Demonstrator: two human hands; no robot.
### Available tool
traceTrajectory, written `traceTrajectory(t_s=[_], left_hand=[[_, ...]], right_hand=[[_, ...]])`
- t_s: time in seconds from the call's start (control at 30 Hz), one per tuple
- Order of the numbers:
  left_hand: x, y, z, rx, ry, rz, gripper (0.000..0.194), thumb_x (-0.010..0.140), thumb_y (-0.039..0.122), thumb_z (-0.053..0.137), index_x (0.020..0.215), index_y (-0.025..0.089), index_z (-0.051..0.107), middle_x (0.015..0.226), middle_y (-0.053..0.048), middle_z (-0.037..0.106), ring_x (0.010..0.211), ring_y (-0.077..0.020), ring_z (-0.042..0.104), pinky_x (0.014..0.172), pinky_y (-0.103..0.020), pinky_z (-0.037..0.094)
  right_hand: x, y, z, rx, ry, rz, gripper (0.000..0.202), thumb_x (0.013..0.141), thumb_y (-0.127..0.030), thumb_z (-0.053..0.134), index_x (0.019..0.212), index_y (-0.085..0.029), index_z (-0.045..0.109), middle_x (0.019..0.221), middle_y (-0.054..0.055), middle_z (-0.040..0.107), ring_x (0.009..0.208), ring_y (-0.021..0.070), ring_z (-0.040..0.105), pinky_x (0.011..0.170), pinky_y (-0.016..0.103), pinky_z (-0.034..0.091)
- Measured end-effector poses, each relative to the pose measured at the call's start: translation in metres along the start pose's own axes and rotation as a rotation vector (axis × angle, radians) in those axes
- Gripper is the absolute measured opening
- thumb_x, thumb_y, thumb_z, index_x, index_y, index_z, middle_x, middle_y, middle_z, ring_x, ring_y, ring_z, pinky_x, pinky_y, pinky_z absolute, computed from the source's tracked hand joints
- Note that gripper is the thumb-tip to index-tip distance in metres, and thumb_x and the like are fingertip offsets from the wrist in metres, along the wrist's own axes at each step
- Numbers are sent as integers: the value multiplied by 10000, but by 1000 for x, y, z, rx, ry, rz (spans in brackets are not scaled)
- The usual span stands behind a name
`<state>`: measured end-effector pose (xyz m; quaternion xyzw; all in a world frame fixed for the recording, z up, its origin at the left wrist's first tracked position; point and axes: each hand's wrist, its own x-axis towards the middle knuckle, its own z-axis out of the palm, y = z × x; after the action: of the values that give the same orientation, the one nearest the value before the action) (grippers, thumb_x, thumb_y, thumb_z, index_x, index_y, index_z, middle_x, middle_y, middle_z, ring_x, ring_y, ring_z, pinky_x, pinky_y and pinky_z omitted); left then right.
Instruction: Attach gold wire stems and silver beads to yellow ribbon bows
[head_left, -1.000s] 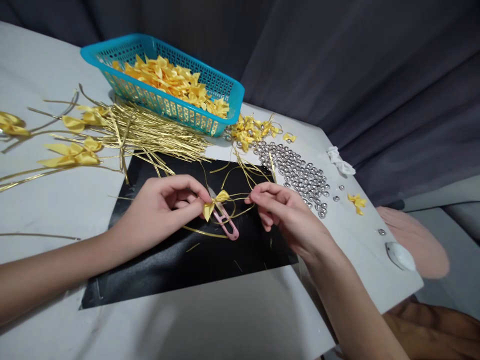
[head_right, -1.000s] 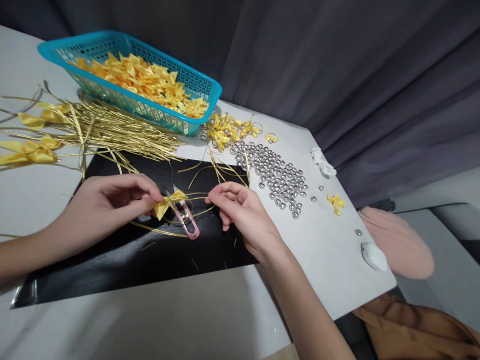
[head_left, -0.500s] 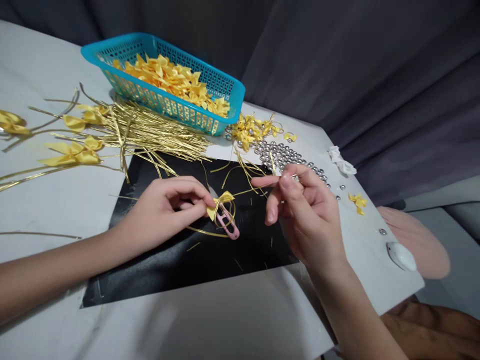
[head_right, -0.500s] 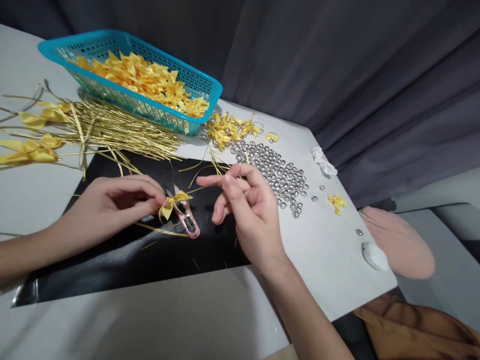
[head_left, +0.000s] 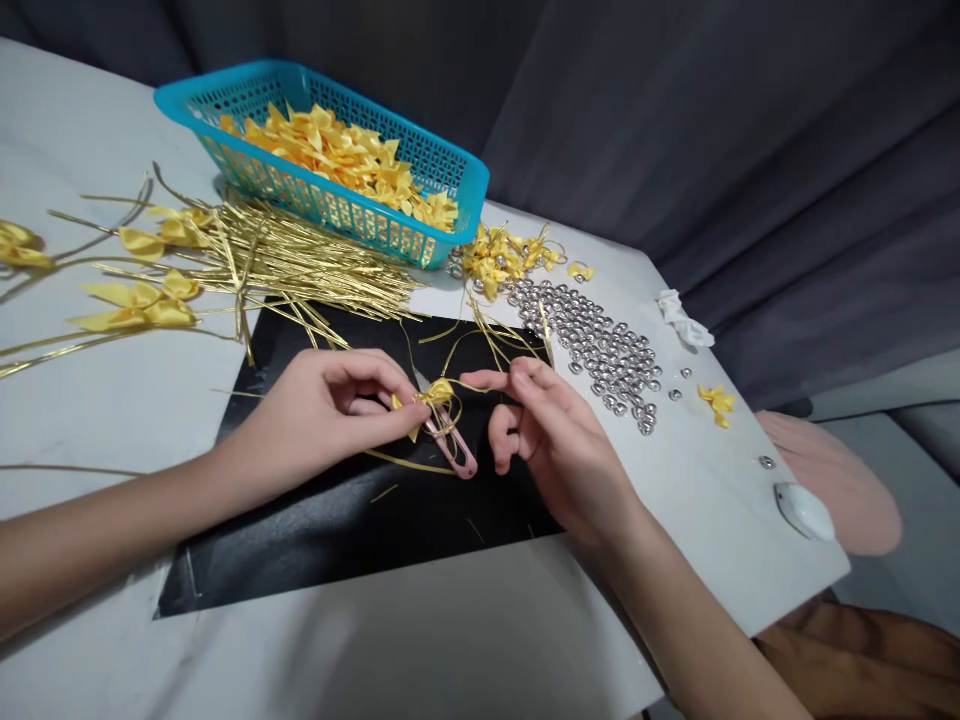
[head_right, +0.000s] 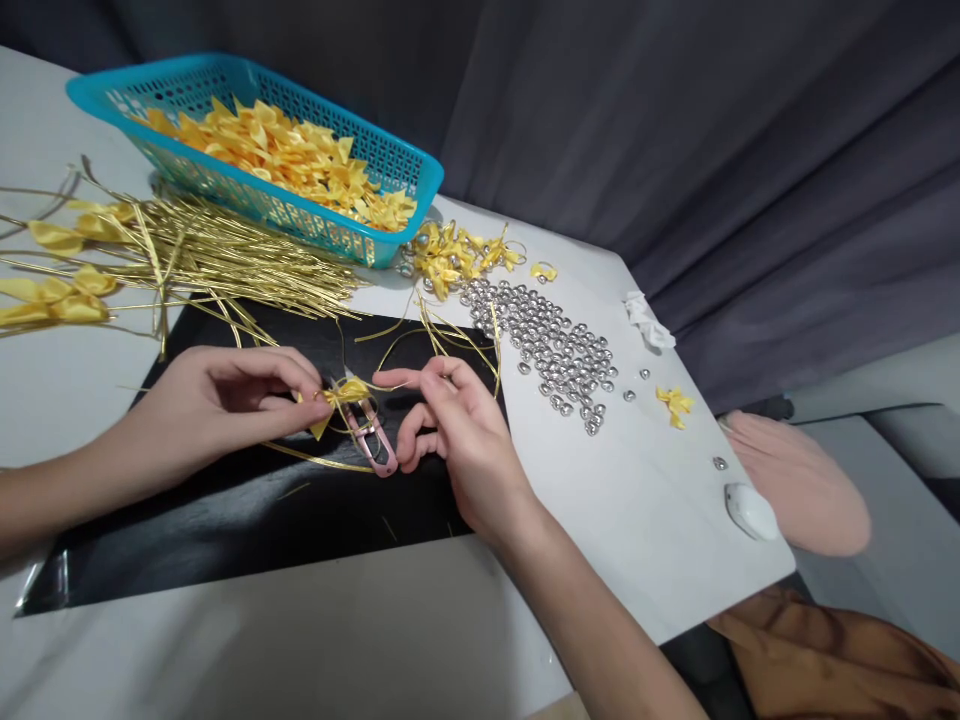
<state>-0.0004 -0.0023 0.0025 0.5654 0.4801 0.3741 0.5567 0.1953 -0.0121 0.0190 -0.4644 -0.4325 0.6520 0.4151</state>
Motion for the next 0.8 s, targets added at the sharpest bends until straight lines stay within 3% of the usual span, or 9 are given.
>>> traceTrajectory(t_s=[0.17, 0.37, 0.47, 0.7, 0.8], left_hand=[[0, -2, -5, 6, -33, 32, 120, 712, 264, 659, 638, 172, 642, 665, -2, 646, 620, -111, 583, 564, -173, 480], [0, -2, -6, 33, -53, 80, 145, 741, 274, 625, 629, 189, 659, 669, -4, 657, 664, -131, 599, 614, -197, 481], [-1, -1, -4, 55, -60, 86, 153, 732, 275, 626, 612, 185, 657, 662, -4, 650, 658, -129, 587, 602, -191, 470], [-1, -5, 1, 140, -74, 94, 195, 744, 324, 616, 650, 169, 688, 711, -29, 656, 644, -133, 576, 545, -188, 455], [-1, -5, 2, 156, -70, 102, 206, 744, 326, 610, 640, 167, 689, 704, -33, 658, 638, -135, 577, 532, -190, 451]], right_hand=[[0, -1, -3, 50, 30, -13, 173, 876, -329, 556, 847, -213, 430, 938, 8, 688, 446, 36, 503, 428, 153, 441], [0, 6, -2, 39, -20, 163, 216, 870, -382, 560, 836, -197, 454, 974, 25, 669, 469, 54, 556, 401, 166, 440], [1, 8, -2, 31, -2, 173, 226, 869, -392, 558, 828, -191, 463, 950, 26, 673, 454, 47, 547, 395, 161, 431], [-1, 1, -4, -59, 120, -77, 199, 869, -371, 567, 808, -200, 484, 771, -19, 655, 445, 39, 499, 443, 168, 413], [-5, -3, -3, -132, 143, -165, 176, 877, -353, 554, 798, -214, 479, 790, -20, 659, 448, 43, 489, 464, 191, 407]])
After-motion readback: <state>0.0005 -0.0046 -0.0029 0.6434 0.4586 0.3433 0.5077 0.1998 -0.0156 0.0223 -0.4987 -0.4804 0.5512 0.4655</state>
